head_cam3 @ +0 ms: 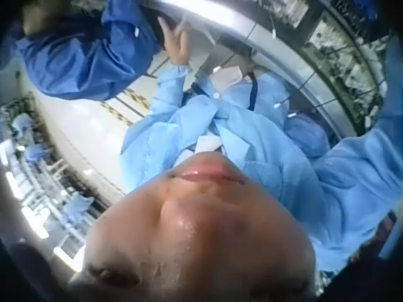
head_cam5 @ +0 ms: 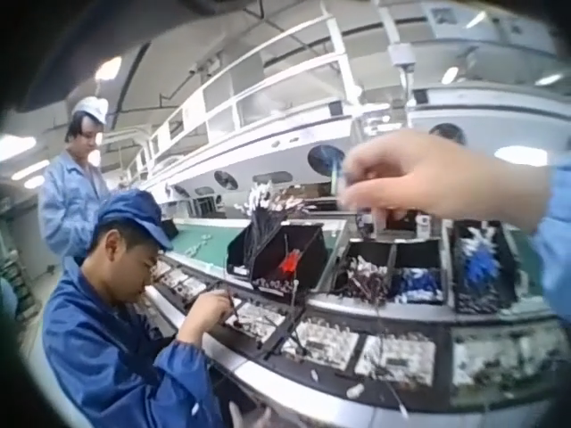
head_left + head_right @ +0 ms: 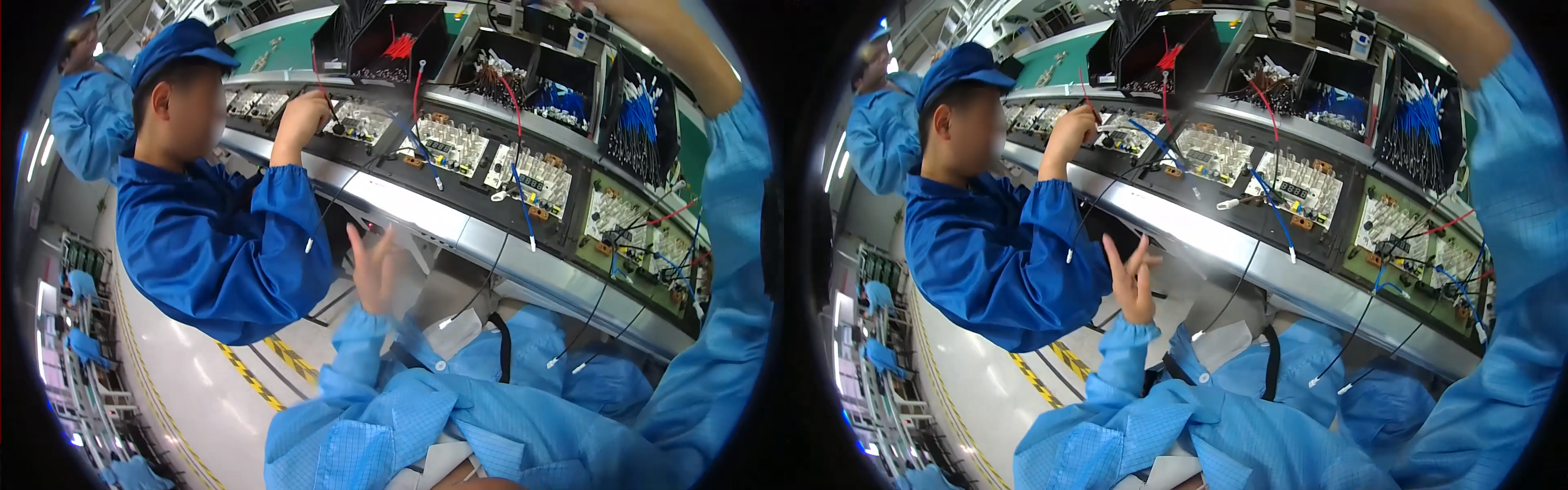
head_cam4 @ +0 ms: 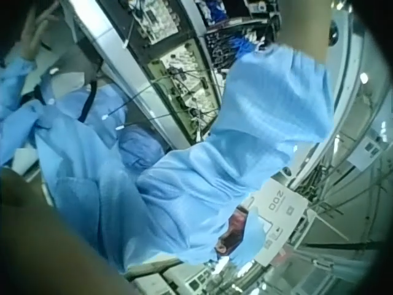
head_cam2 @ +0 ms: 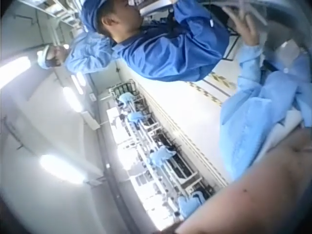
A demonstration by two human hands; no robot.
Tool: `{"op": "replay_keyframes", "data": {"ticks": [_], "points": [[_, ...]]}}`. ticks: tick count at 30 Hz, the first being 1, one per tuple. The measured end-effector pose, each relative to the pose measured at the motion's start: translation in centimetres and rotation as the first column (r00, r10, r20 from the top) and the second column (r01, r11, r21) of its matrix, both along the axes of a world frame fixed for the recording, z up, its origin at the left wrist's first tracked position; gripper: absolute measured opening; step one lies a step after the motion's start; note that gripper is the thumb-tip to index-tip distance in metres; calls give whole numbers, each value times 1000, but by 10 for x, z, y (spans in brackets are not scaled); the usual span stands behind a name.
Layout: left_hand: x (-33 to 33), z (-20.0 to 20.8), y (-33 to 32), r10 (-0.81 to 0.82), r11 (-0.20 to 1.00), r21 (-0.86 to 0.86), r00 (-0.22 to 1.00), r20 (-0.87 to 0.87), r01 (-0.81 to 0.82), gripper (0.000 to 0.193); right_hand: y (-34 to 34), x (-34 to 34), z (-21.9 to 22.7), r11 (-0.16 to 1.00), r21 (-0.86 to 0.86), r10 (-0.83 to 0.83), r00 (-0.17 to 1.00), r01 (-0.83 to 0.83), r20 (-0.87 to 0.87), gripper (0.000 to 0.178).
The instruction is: The person connects wires and assembles small metal pins and connectors onto electronic circuit boards by hand.
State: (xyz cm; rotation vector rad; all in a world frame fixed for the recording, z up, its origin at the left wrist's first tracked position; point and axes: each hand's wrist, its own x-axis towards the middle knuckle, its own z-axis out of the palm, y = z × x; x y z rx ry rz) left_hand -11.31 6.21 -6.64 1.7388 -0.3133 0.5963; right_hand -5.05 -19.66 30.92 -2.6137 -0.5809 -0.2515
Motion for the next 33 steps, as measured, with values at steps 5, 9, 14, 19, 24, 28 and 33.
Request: {"op": "replay_keyframes", "data": {"ticks": [5, 9, 14, 19, 24, 28, 33], "points": [[-46, 46, 24, 51, 983, 141, 917, 397, -116, 64, 43, 12, -27, 908, 130, 413, 902, -398, -128, 23], [-22, 118, 8, 92, 976, -204, 690, 718, 82, 62, 62, -5, -51, 801, 426, 530, 829, -421, -178, 19], [2, 186, -10, -21, 997, -62, 891, 454, 55, 46, 68, -18, -85, 682, 405, 588, 786, -609, 191, 22], [0, 193, -12, -311, 947, 4, 915, 258, 321, 14, 67, -33, -94, 646, 461, 608, 775, -609, 172, 18], [7, 175, -19, -309, 947, -65, 947, 90, 315, 7, 65, -23, -110, 664, 384, 594, 765, -641, 250, 16], [29, 160, -28, -235, 972, -19, 971, -48, 235, 7, 54, -6, -108, 700, 450, 394, 825, -555, 405, 21], [52, 156, -35, -143, 983, 123, 989, 46, 137, 8, 44, -8, -86, 533, 662, 384, 848, -526, 365, 20]]}}
